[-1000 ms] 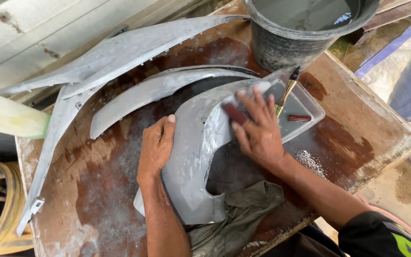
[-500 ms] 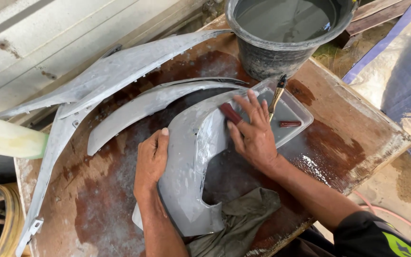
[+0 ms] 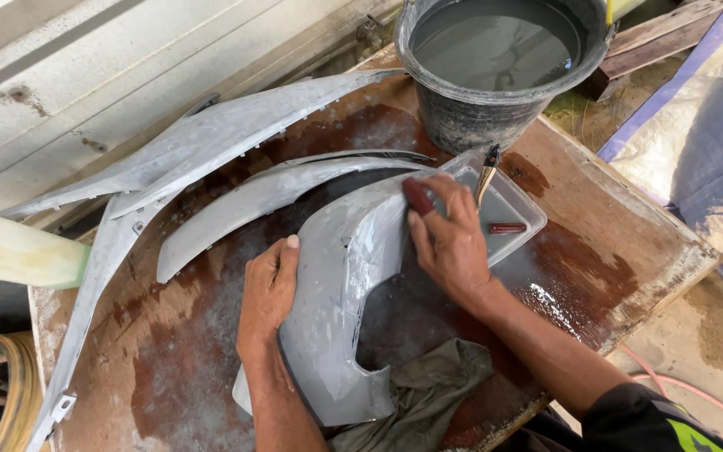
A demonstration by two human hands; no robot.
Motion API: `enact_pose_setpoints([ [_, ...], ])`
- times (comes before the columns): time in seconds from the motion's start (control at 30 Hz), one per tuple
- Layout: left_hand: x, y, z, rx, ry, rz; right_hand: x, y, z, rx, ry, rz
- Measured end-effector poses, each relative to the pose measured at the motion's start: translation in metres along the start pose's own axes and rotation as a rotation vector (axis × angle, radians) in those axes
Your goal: The person sands a grey car fender with a sanding block, repeatedly dipping the block into a container of water. They rotate the fender to sand different sections and occasionally use a brush to apply water to the surface.
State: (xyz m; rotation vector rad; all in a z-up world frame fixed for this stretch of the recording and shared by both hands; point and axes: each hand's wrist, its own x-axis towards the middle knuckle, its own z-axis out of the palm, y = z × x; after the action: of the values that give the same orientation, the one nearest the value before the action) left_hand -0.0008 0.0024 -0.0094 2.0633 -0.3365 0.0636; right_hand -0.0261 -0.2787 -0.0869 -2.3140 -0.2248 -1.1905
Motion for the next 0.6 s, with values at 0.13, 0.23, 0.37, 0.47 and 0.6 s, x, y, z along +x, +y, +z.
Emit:
enact_pose_setpoints([
  [0.13, 0.001, 0.001, -0.002, -0.014, -0.022, -0.008, 0.0, -0.067, -0.024, 0.118, -0.061, -0.111],
  [0.23, 0.0, -0.001, -0.002, -0.01, -0.014, -0.009, -0.009, -0.068, -0.02, 0.223, -0.143, -0.239],
  [0.37, 0.0, 0.002, -0.002, -0.018, -0.006, -0.016, 0.011, -0.044, -0.023, 0.104, -0.063, -0.14],
  [0.47, 0.0, 0.003, -0.002, -0.034, -0.006, -0.025, 0.014, -0.046, -0.027, 0.079, -0.07, -0.098],
  [0.6, 0.0, 0.002, -0.003, -0.027, -0.022, -0.028, -0.028, -0.065, -0.019, 0.224, -0.169, -0.24],
])
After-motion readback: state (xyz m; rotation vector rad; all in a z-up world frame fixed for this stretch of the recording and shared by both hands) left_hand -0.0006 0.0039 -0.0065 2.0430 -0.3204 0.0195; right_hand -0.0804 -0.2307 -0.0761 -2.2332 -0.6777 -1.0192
